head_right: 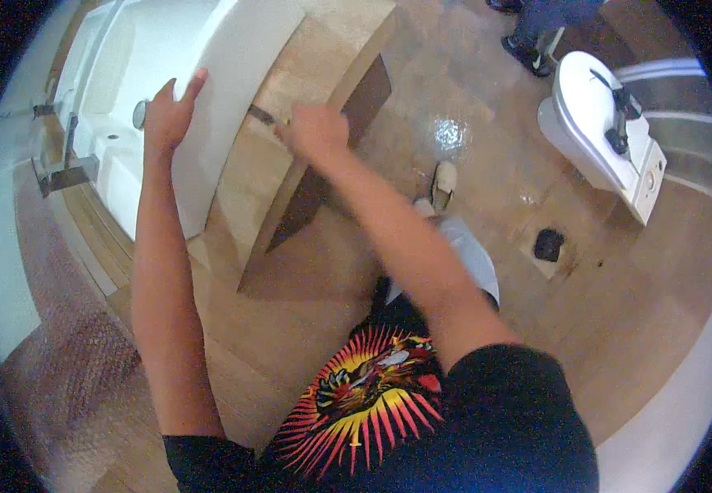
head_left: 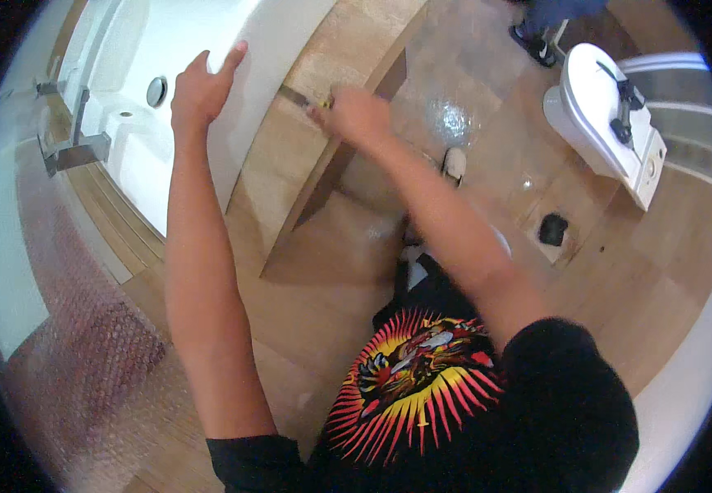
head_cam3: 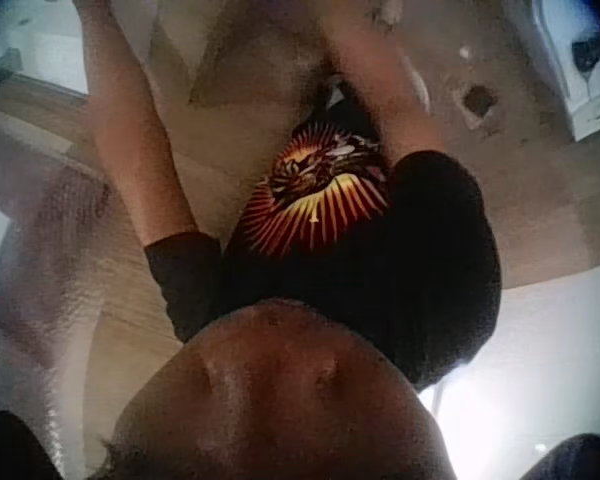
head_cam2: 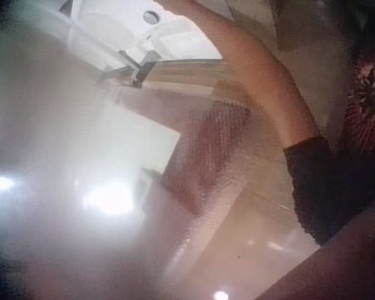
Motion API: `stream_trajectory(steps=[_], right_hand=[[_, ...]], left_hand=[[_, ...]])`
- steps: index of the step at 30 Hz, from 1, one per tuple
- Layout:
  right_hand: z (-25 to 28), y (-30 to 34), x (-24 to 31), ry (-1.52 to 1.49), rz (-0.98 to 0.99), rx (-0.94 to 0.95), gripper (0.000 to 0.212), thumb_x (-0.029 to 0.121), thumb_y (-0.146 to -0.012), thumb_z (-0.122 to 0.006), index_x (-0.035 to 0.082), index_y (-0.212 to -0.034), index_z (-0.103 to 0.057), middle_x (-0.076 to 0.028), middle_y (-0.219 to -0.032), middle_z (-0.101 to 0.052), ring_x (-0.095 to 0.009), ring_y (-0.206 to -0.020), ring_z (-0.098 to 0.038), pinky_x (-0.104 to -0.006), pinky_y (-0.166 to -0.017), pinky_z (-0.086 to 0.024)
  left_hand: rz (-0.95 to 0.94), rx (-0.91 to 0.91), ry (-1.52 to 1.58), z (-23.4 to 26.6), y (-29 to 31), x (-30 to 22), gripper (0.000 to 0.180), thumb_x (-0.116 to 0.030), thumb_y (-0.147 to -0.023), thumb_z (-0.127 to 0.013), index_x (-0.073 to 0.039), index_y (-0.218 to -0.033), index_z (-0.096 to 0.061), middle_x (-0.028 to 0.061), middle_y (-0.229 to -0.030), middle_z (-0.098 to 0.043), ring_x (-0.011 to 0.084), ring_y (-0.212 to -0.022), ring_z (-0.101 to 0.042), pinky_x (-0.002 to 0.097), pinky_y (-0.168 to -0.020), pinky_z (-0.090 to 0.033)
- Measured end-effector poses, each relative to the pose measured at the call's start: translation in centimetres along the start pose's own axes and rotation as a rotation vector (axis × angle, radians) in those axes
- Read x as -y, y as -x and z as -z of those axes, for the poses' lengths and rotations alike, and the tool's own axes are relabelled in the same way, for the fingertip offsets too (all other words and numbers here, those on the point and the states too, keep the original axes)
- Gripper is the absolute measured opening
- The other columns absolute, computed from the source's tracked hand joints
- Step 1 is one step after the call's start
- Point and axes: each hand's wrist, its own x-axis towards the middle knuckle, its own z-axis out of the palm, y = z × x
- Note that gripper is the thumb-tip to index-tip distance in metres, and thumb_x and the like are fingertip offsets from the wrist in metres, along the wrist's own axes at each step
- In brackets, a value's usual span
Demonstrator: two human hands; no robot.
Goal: The person uses a utility knife to cut a piece of cardboard on the floor, using a white sink as a guide. They repeatedly score and trim the cardboard along the sink's edge to achieve a custom fit.
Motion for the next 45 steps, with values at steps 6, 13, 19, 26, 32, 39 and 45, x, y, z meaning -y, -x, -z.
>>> stream_trajectory(steps=[6, 13, 19, 26, 32, 39, 45], right_hand=[[3.0, -1.1, 0.2, 0.021, 0.000, 0.120, 0.052, 0.049, -0.081, -0.065, 0.004, -0.106, -0.064, -0.018, -0.102, -0.067, -0.036, -0.100, -0.063, -0.0468, -0.083, -0.050], [0.3, -0.1, 0.0, -0.046, -0.021, -0.062, 0.051, 0.051, -0.081, -0.065, 0.004, -0.100, -0.067, -0.017, -0.100, -0.067, -0.035, -0.098, -0.064, -0.0474, -0.083, -0.050], [-2.8, 0.7, -0.3, -0.097, -0.101, -0.134, 0.053, 0.055, -0.080, -0.064, 0.005, -0.097, -0.068, -0.018, -0.100, -0.067, -0.033, -0.097, -0.065, -0.0462, -0.080, -0.051], [-1.7, 0.9, -0.9, -0.086, -0.083, -0.099, 0.056, 0.057, -0.079, -0.064, 0.003, -0.097, -0.067, -0.019, -0.104, -0.067, -0.036, -0.097, -0.065, -0.0454, -0.081, -0.051], [1.1, 0.2, -0.7, -0.049, -0.090, -0.010, 0.058, 0.057, -0.078, -0.065, 0.003, -0.100, -0.066, -0.020, -0.102, -0.067, -0.036, -0.095, -0.065, -0.0460, -0.079, -0.052], [-2.2, 0.1, -1.5, -0.071, -0.080, -0.066, 0.057, 0.056, -0.079, -0.065, 0.003, -0.099, -0.067, -0.019, -0.100, -0.067, -0.037, -0.095, -0.065, -0.0487, -0.081, -0.051], [-3.4, 2.2, -2.6, -0.068, -0.046, -0.149, 0.058, 0.056, -0.080, -0.063, 0.002, -0.099, -0.068, -0.021, -0.102, -0.067, -0.036, -0.097, -0.065, -0.0470, -0.081, -0.052]], left_hand=[[0.013, -0.019, 0.042, -0.1, 0.1, 0.3, 0.108, -0.083, -0.071, -0.048, 0.004, -0.133, -0.048, 0.0270, -0.128, -0.054, 0.0367, -0.123, -0.051, 0.0458, -0.102, -0.040], [-0.028, -0.030, -0.019, -0.6, -0.5, 0.5, 0.106, -0.083, -0.071, -0.048, 0.003, -0.132, -0.049, 0.0264, -0.130, -0.052, 0.0367, -0.123, -0.050, 0.0439, -0.103, -0.040], [-0.041, -0.061, -0.011, -0.3, -0.5, -0.8, 0.105, -0.083, -0.072, -0.048, 0.004, -0.132, -0.049, 0.0266, -0.129, -0.053, 0.0373, -0.122, -0.051, 0.0443, -0.102, -0.041], [-0.047, -0.061, 0.010, -0.9, -0.7, -0.4, 0.103, -0.082, -0.072, -0.048, 0.002, -0.132, -0.050, 0.0260, -0.129, -0.053, 0.0375, -0.122, -0.051, 0.0447, -0.102, -0.040], [-0.002, -0.026, 0.017, -0.4, -0.1, 0.3, 0.104, -0.082, -0.072, -0.047, 0.002, -0.133, -0.049, 0.0252, -0.131, -0.052, 0.0369, -0.123, -0.050, 0.0447, -0.102, -0.040], [-0.033, -0.038, -0.008, -0.9, -0.4, -0.1, 0.105, -0.084, -0.071, -0.046, 0.000, -0.135, -0.048, 0.0237, -0.132, -0.052, 0.0355, -0.124, -0.050, 0.0471, -0.102, -0.040], [-0.018, -0.025, -0.024, -0.8, -0.6, -0.3, 0.104, -0.086, -0.071, -0.044, -0.004, -0.136, -0.048, 0.0225, -0.132, -0.053, 0.0339, -0.124, -0.051, 0.0475, -0.102, -0.041]])
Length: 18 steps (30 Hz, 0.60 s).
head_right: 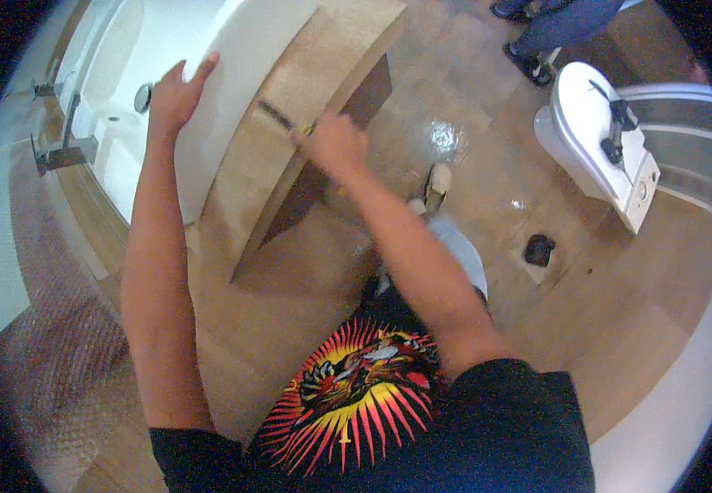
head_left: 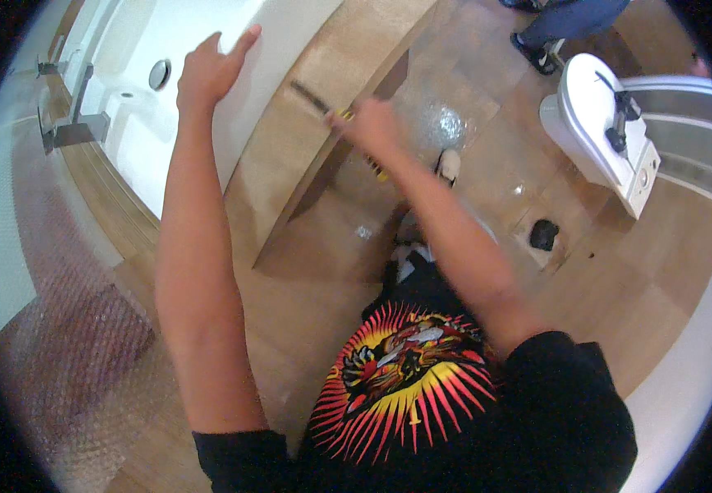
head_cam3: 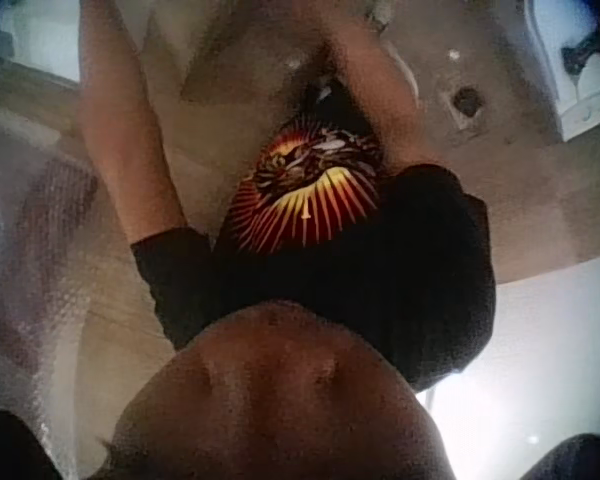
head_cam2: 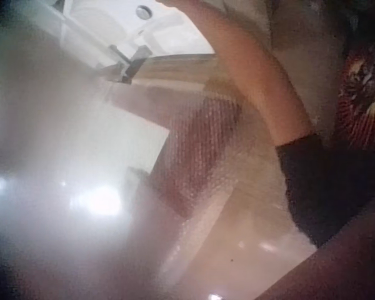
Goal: The person uses a utility knife to cut a piece of cardboard on the floor, using a white sink as a guide. They repeatedly score and trim the cardboard along the sink's edge to achieve a custom fit.
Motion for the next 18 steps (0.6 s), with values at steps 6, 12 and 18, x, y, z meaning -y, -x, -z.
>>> stream_trajectory(steps=[6, 12, 18], right_hand=[[2.9, 2.1, 0.9, 0.005, 0.039, 0.256, 0.059, 0.057, -0.079, -0.064, 0.002, -0.099, -0.067, -0.023, -0.101, -0.066, -0.039, -0.098, -0.063, -0.0482, -0.084, -0.051], [1.9, 3.5, -5.9, -0.498, -0.080, 0.417, 0.055, 0.058, -0.087, -0.056, 0.005, -0.100, -0.059, -0.016, -0.083, -0.064, -0.028, -0.071, -0.065, -0.0427, -0.062, -0.053], [4.6, 4.8, -5.6, -1.179, -0.448, 0.317, 0.048, 0.057, -0.092, -0.051, 0.010, -0.102, -0.047, -0.005, -0.060, -0.052, -0.015, -0.042, -0.051, -0.0325, -0.041, -0.048]], left_hand=[[0.040, -0.011, -0.026, 0.0, 0.1, 0.6, 0.104, -0.086, -0.070, -0.044, -0.005, -0.136, -0.048, 0.0201, -0.130, -0.055, 0.0330, -0.122, -0.053, 0.0483, -0.100, -0.043], [0.051, -0.016, -0.009, -0.2, -0.3, 0.5, 0.103, -0.086, -0.069, -0.045, -0.008, -0.136, -0.049, 0.0182, -0.128, -0.057, 0.0329, -0.119, -0.055, 0.0481, -0.098, -0.044], [0.083, -0.009, 0.009, 0.0, 0.2, 0.5, 0.103, -0.086, -0.068, -0.045, -0.009, -0.135, -0.051, 0.0171, -0.126, -0.059, 0.0318, -0.119, -0.056, 0.0465, -0.096, -0.046]])
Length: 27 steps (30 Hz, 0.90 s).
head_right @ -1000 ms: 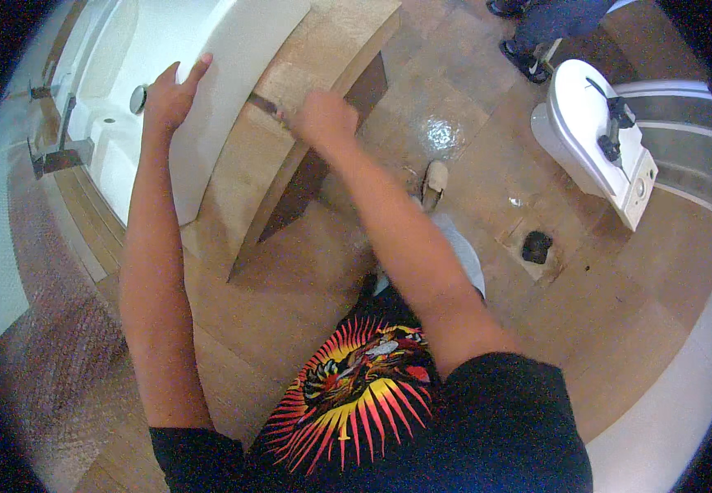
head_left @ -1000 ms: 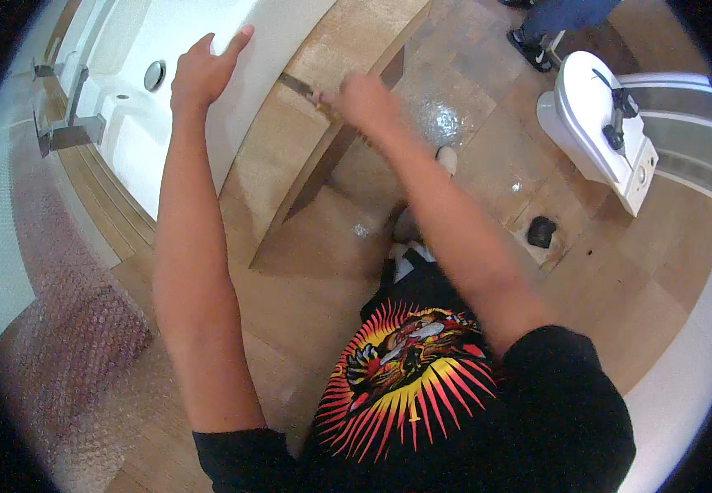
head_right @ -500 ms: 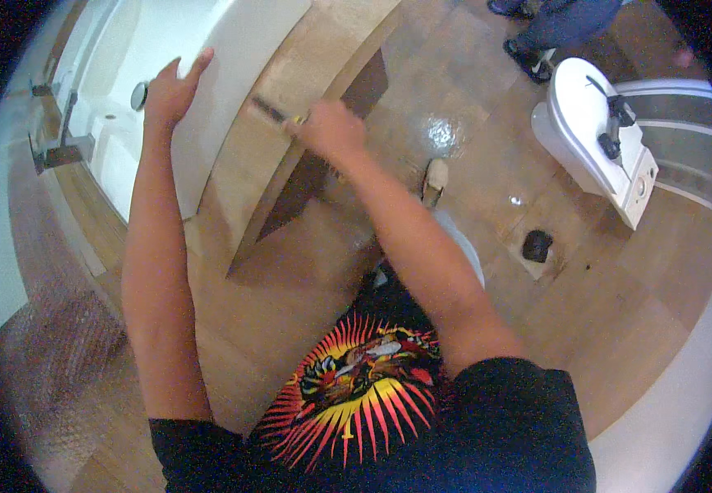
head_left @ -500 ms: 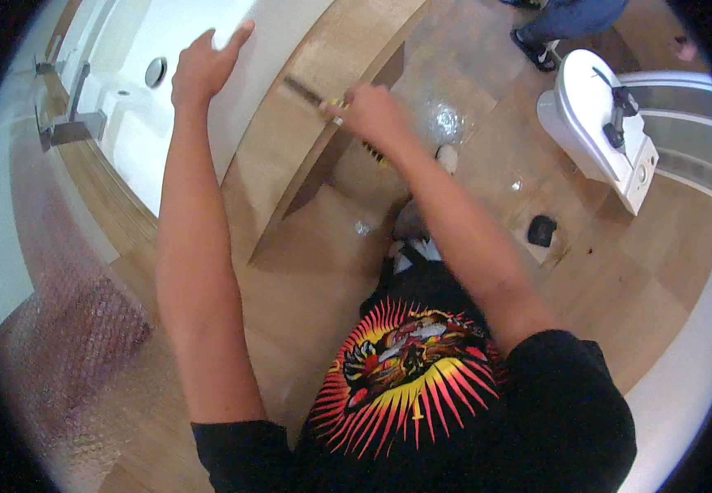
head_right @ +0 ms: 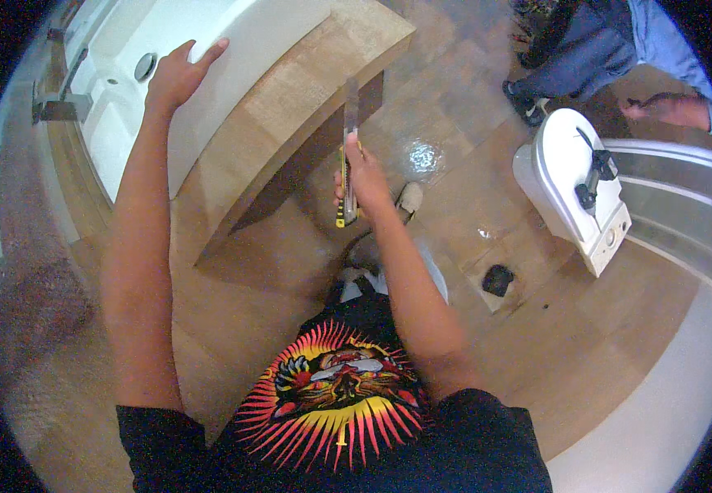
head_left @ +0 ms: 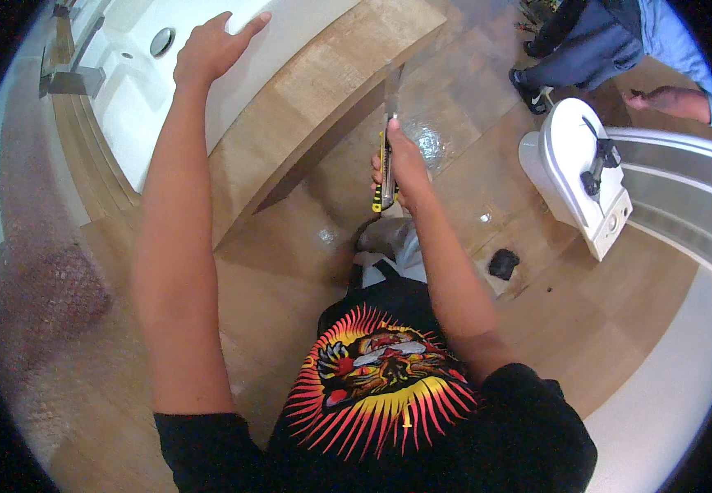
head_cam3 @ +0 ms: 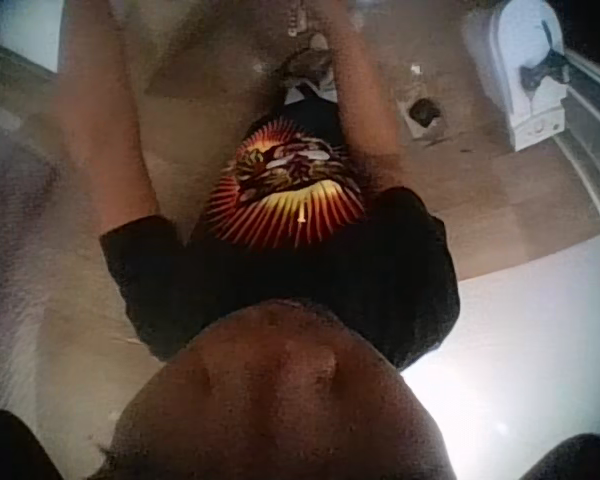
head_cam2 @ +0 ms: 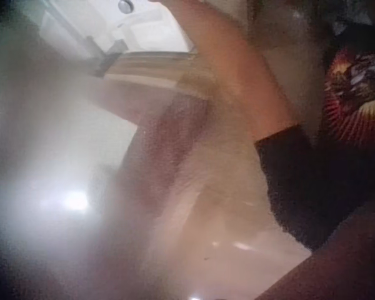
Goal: The person uses a utility knife to cut a piece of cardboard on the floor, using a white sink as a guide. They repeatedly score and trim the cardboard along the sink's edge to achieve a custom fit.
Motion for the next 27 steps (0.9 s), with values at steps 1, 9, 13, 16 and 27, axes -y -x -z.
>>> stream_trajectory(steps=[1, 9, 13, 16, 27], right_hand=[[0.2, -0.3, 0.1, -0.007, -0.005, 0.014, 0.047, 0.056, -0.092, -0.051, 0.010, -0.100, -0.047, -0.005, -0.060, -0.051, -0.015, -0.042, -0.050, -0.0325, -0.041, -0.047], [-0.9, -1.0, 0.2, 0.024, 0.097, 0.044, 0.040, 0.047, -0.095, -0.049, 0.008, -0.087, -0.045, -0.007, -0.057, -0.048, -0.017, -0.038, -0.043, -0.0344, -0.040, -0.042], [-1.6, -1.2, -0.5, -0.019, 0.124, 0.081, 0.042, 0.048, -0.095, -0.050, 0.007, -0.087, -0.046, -0.007, -0.056, -0.048, -0.018, -0.037, -0.042, -0.0346, -0.039, -0.041], [-2.2, -1.6, -0.7, -0.004, 0.097, 0.123, 0.045, 0.051, -0.094, -0.049, 0.007, -0.086, -0.048, -0.007, -0.055, -0.048, -0.018, -0.037, -0.043, -0.0347, -0.039, -0.041], [-5.4, -3.0, 1.5, -0.140, 0.071, 0.231, 0.043, 0.051, -0.096, -0.044, 0.009, -0.087, -0.047, -0.008, -0.054, -0.049, -0.018, -0.036, -0.043, -0.0331, -0.036, -0.039]], left_hand=[[0.005, 0.003, 0.002, 0.0, -0.1, 0.1, 0.103, -0.087, -0.067, -0.045, -0.009, -0.135, -0.051, 0.0172, -0.126, -0.059, 0.0317, -0.119, -0.056, 0.0463, -0.096, -0.046], [-0.056, -0.019, 0.009, -0.2, -0.3, 0.1, 0.107, -0.083, -0.071, -0.047, 0.004, -0.133, -0.047, 0.0272, -0.126, -0.055, 0.0363, -0.119, -0.054, 0.0432, -0.101, -0.041], [-0.044, 0.009, 0.010, -0.2, -0.5, 0.2, 0.106, -0.083, -0.072, -0.047, 0.003, -0.133, -0.048, 0.0263, -0.124, -0.057, 0.0363, -0.117, -0.056, 0.0436, -0.099, -0.042], [-0.017, 0.059, 0.011, 0.7, 0.0, -1.1, 0.105, -0.083, -0.072, -0.047, 0.002, -0.133, -0.048, 0.0258, -0.122, -0.058, 0.0362, -0.116, -0.057, 0.0433, -0.099, -0.043], [-0.028, -0.033, -0.040, -0.8, -0.9, 0.6, 0.106, -0.084, -0.070, -0.047, 0.001, -0.132, -0.050, 0.0262, -0.122, -0.058, 0.0373, -0.116, -0.056, 0.0429, -0.100, -0.043]])
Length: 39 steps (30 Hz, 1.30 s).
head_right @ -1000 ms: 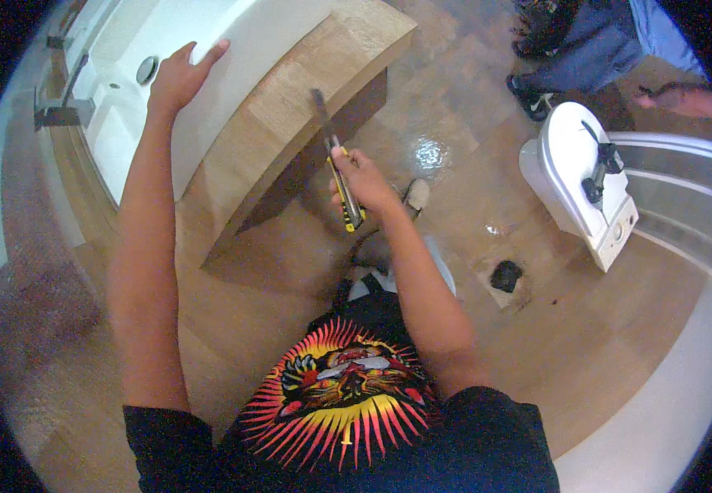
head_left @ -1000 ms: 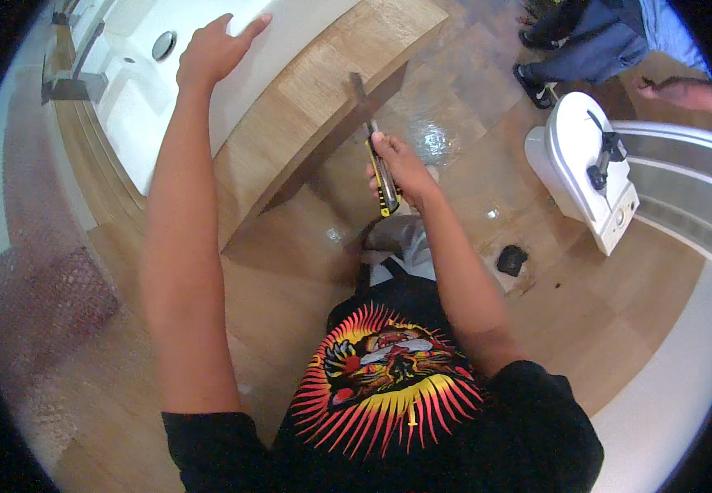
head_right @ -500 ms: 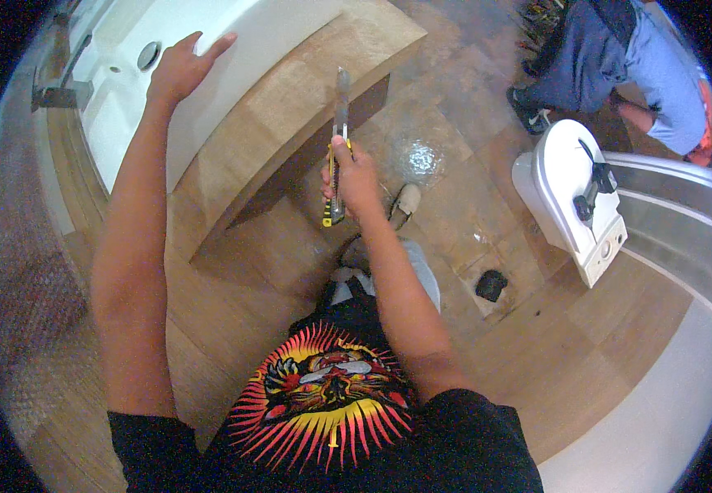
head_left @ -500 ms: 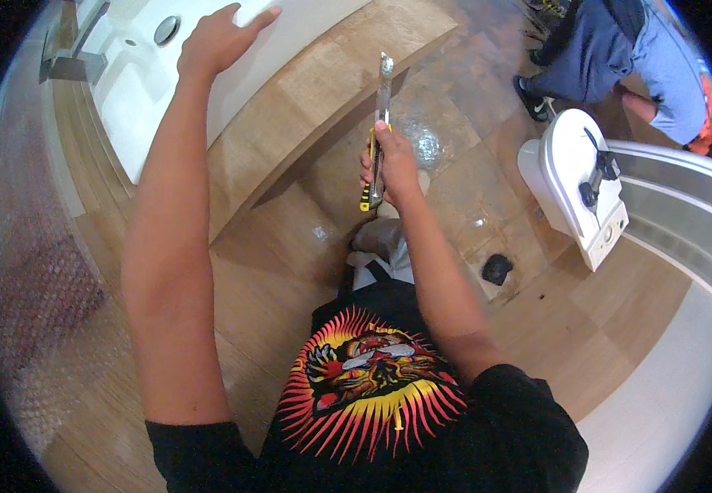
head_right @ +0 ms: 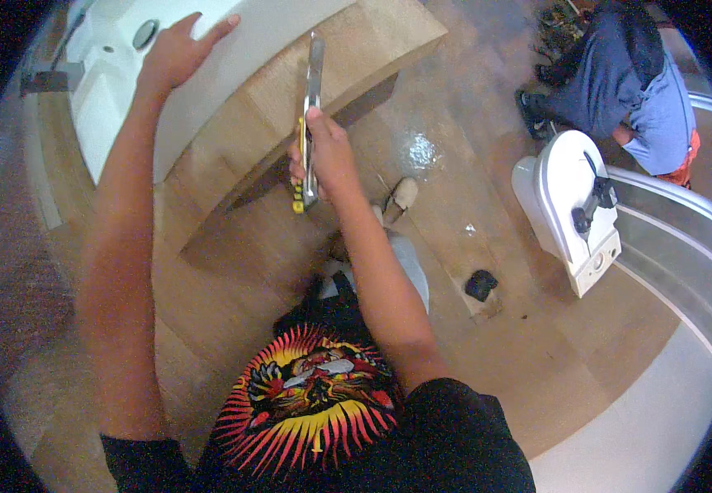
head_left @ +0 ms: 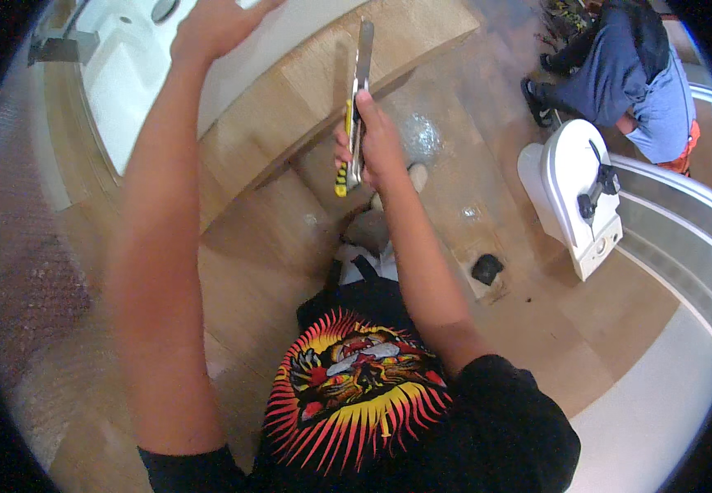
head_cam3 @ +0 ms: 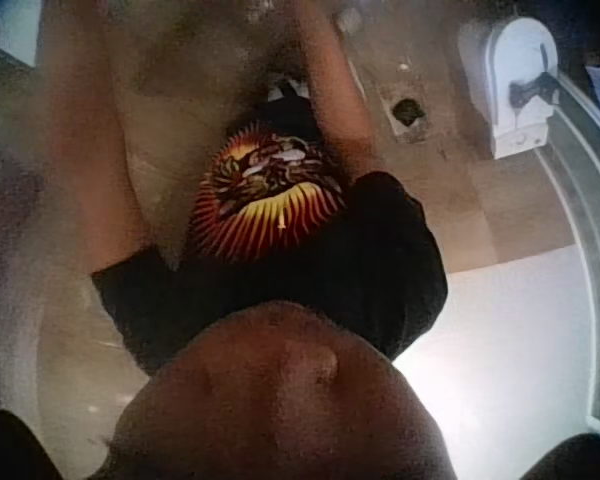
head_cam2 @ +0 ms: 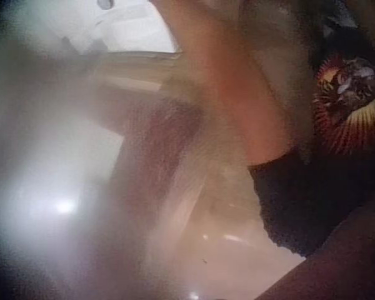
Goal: The person uses a utility knife to cut a piece of cardboard on the floor, using a white sink as a guide. They repeatedly score and trim the cardboard along the sink's edge to achieve a custom fit.
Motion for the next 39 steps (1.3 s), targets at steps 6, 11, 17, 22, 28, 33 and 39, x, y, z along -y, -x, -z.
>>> stream_trajectory(steps=[6, 11, 17, 22, 28, 33, 39], right_hand=[[-0.1, -0.7, 1.2, 0.035, -0.138, 0.111, 0.052, 0.058, -0.095, -0.041, 0.007, -0.089, -0.050, -0.006, -0.056, -0.047, -0.018, -0.038, -0.042, -0.0350, -0.041, -0.042], [-1.1, 1.2, 3.7, 0.127, 0.009, 0.052, 0.057, 0.060, -0.095, -0.036, 0.007, -0.082, -0.052, -0.006, -0.055, -0.046, -0.018, -0.038, -0.041, -0.0354, -0.043, -0.042], [2.6, -2.7, 1.1, -0.014, 0.175, -0.133, 0.046, 0.049, -0.096, -0.047, 0.004, -0.085, -0.049, -0.008, -0.057, -0.049, -0.018, -0.039, -0.042, -0.0356, -0.042, -0.042], [3.1, -1.2, 1.5, 0.121, 0.008, -0.042, 0.041, 0.044, -0.097, -0.047, 0.004, -0.086, -0.050, -0.007, -0.056, -0.050, -0.017, -0.038, -0.046, -0.0335, -0.037, -0.042], [3.0, -1.3, 1.4, 0.088, 0.120, -0.141, 0.026, 0.032, -0.098, -0.048, 0.007, -0.105, -0.042, -0.008, -0.063, -0.050, -0.017, -0.041, -0.046, -0.0340, -0.038, -0.043], [4.5, -2.6, -0.6, 0.068, 0.135, -0.217, 0.034, 0.013, -0.095, -0.050, 0.011, -0.120, -0.028, -0.010, -0.074, -0.051, -0.017, -0.048, -0.049, -0.0332, -0.042, -0.046], [4.6, -1.9, -0.6, 0.345, 0.109, -0.130, 0.053, 0.003, -0.092, -0.049, 0.011, -0.132, -0.016, -0.012, -0.079, -0.052, -0.019, -0.058, -0.052, -0.0348, -0.051, -0.049]], left_hand=[[0.079, 0.031, 0.014, 2.6, 2.4, -3.3, 0.080, -0.064, -0.083, -0.054, 0.001, -0.129, -0.052, 0.0235, -0.130, -0.053, 0.0367, -0.123, -0.050, 0.0428, -0.104, -0.038], [0.055, 0.032, 0.004, 3.0, 2.4, -3.7, 0.080, -0.066, -0.082, -0.054, 0.000, -0.128, -0.054, 0.0235, -0.127, -0.055, 0.0362, -0.119, -0.053, 0.0428, -0.102, -0.041], [0.012, 0.052, 0.035, 3.6, 2.4, -4.2, 0.080, -0.066, -0.082, -0.054, 0.001, -0.126, -0.055, 0.0241, -0.124, -0.057, 0.0371, -0.117, -0.054, 0.0431, -0.100, -0.042], [0.028, 0.006, 0.021, 3.1, 2.4, -4.4, 0.081, -0.067, -0.082, -0.053, 0.001, -0.126, -0.055, 0.0245, -0.125, -0.057, 0.0371, -0.118, -0.053, 0.0429, -0.101, -0.042], [0.035, 0.025, 0.021, 2.6, 2.3, -3.8, 0.082, -0.068, -0.082, -0.052, 0.000, -0.128, -0.053, 0.0237, -0.127, -0.055, 0.0364, -0.121, -0.052, 0.0428, -0.102, -0.040], [0.036, 0.023, -0.001, 1.6, 1.9, -3.0, 0.083, -0.069, -0.081, -0.051, 0.000, -0.128, -0.053, 0.0231, -0.127, -0.056, 0.0361, -0.119, -0.053, 0.0435, -0.101, -0.041], [0.031, 0.033, 0.029, 0.2, 2.1, -2.9, 0.083, -0.069, -0.081, -0.051, -0.001, -0.128, -0.054, 0.0224, -0.126, -0.056, 0.0360, -0.118, -0.053, 0.0437, -0.101, -0.042]])
